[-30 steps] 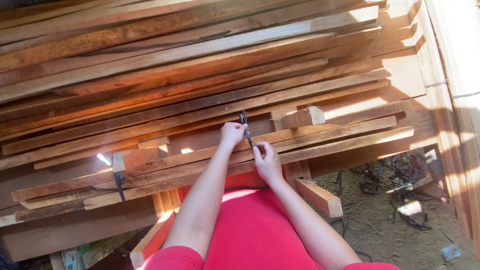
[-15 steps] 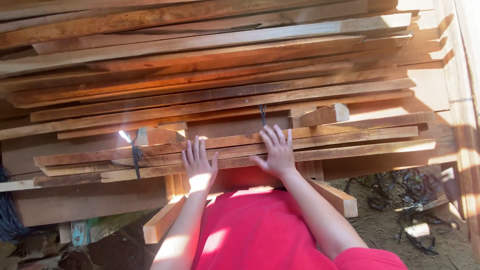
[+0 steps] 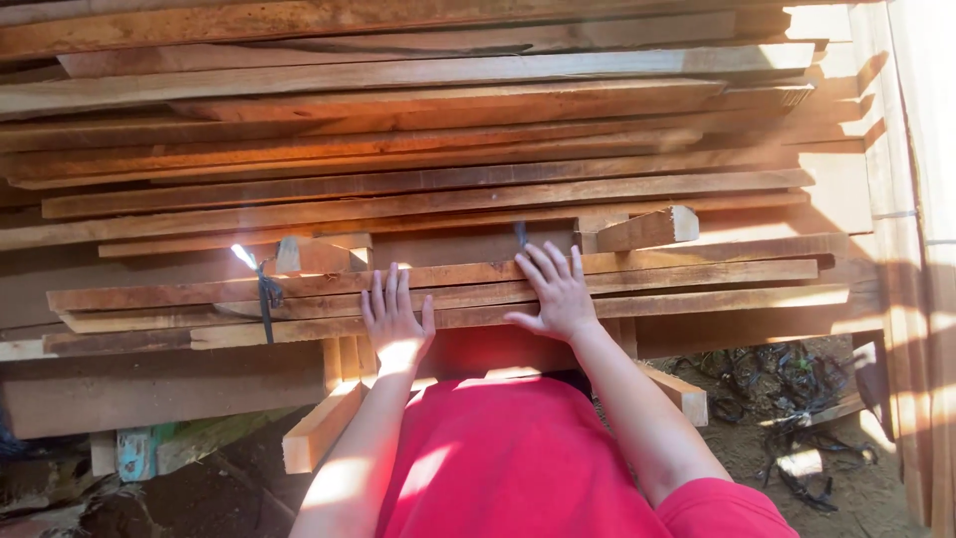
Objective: The person ties a black strap around a stack of wooden planks, loops and tightens it by hand, then moves to another stack to repeat the process. The person lifts and repositions planks to align them before securing the strap.
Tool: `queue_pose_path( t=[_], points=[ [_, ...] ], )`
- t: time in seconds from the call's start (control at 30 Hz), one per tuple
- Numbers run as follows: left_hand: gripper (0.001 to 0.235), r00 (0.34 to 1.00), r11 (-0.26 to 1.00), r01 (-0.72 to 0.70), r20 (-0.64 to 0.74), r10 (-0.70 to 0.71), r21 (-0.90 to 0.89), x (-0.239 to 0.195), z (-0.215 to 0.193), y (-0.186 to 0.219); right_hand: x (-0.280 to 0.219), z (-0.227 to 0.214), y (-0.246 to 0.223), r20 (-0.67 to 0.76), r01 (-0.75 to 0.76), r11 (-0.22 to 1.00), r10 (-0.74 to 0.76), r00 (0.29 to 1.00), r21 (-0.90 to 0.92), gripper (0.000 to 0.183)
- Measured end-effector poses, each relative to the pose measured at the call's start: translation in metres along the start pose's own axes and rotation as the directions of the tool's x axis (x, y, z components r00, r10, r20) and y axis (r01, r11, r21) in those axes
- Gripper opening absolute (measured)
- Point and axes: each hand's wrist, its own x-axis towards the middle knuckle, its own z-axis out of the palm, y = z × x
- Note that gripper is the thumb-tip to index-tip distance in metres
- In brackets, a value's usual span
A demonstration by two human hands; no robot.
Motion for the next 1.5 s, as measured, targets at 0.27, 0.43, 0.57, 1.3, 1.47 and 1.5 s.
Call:
queue_pose_path(
  t=[0.27, 0.43, 0.57, 1.3, 1.47, 1.5],
  points=[
    [0.048, 0.44, -0.233, 0.713, 0.68, -0.586, -0.662, -0.055, -0.031, -0.011, 0.106, -0.01, 0.0, 0.505, -0.216, 0.901, -0.005, 0.863, 0.377, 0.07],
    [0.106, -0.031, -0.765, 0.641, 0.994, -0.102, -0.059, -0.019, -0.062, 0.0, 0.155, 0.021, -0.008, 0.881, -0.381, 0.9, -0.008, 0.474, 0.213, 0.092],
    [0.144, -0.084, -0.884, 0.468, 0.995, -0.047, -0.003, 0.065, -0.083, 0.023, 0.162, 0.023, -0.024, 0.971, -0.514, 0.843, -0.039, 0.237, 0.159, 0.098],
    [0.106, -0.141, -0.74, 0.653, 0.935, -0.327, -0.161, 0.029, -0.102, 0.043, 0.112, -0.049, -0.065, 0.87, -0.366, 0.916, 0.037, 0.491, 0.167, 0.093],
    [0.069, 0.103, -0.858, 0.461, 0.974, -0.2, -0.225, -0.046, -0.08, 0.012, 0.031, 0.022, -0.07, 0.449, -0.006, 0.997, -0.027, 0.893, 0.071, 0.048],
    [0.069, 0.101, -0.857, 0.465, 0.975, -0.199, -0.223, -0.074, -0.051, 0.01, 0.026, -0.002, -0.077, 0.45, -0.01, 0.997, -0.024, 0.893, 0.072, 0.048]
  ],
)
